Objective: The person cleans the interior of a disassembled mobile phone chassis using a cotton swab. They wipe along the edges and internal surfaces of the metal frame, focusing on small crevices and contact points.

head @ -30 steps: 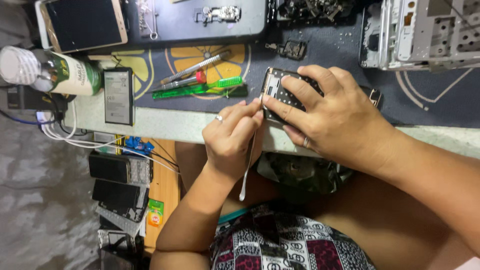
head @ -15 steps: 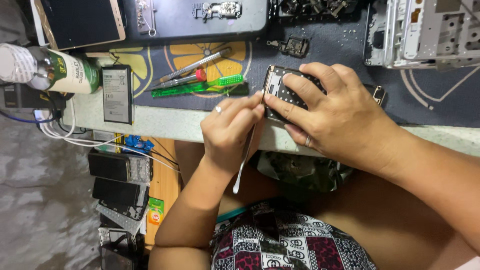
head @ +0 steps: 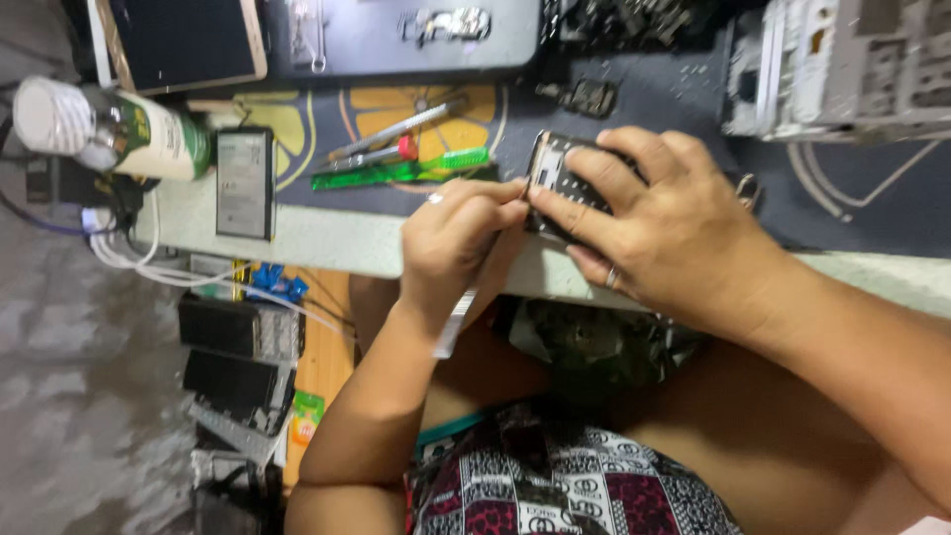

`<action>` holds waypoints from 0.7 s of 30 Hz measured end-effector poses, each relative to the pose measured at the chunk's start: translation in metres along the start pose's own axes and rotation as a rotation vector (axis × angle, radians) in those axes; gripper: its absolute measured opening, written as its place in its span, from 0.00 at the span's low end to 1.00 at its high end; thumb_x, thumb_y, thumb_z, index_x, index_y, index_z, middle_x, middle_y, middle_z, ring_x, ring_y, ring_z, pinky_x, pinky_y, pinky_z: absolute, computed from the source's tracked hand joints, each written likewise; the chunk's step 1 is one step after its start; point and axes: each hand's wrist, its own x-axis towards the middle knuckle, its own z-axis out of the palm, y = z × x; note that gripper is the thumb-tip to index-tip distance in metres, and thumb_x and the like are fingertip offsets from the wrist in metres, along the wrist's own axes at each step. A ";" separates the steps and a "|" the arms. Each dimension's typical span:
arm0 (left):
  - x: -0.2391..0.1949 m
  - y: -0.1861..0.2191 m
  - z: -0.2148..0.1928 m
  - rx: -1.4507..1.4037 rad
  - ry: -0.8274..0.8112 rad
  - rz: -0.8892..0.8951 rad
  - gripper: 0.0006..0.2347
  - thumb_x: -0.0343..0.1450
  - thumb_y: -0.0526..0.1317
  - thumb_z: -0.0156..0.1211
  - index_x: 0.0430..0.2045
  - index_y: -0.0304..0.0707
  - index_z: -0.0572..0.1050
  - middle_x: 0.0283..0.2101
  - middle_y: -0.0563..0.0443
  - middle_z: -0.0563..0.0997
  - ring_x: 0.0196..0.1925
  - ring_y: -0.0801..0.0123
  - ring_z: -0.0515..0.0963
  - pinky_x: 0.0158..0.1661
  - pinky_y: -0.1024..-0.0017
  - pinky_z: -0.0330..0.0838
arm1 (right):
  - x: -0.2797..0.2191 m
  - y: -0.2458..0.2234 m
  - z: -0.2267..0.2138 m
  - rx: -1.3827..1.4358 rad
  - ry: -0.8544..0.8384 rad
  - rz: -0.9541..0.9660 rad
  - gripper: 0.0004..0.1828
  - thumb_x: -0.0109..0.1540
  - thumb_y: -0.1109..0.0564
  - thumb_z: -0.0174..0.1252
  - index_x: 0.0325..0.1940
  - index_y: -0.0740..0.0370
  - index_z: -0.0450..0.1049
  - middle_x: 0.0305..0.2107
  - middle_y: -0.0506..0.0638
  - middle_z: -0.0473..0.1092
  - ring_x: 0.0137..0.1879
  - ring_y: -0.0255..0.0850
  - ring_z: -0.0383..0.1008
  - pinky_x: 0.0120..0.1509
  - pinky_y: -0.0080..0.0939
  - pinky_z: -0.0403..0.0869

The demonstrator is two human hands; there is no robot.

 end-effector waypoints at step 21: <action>-0.024 0.031 -0.097 0.488 -0.211 -0.087 0.07 0.68 0.33 0.71 0.37 0.36 0.80 0.29 0.47 0.77 0.33 0.53 0.75 0.35 0.60 0.69 | -0.004 -0.002 0.001 0.010 0.004 0.006 0.30 0.56 0.44 0.67 0.63 0.45 0.77 0.56 0.50 0.67 0.64 0.51 0.63 0.63 0.53 0.66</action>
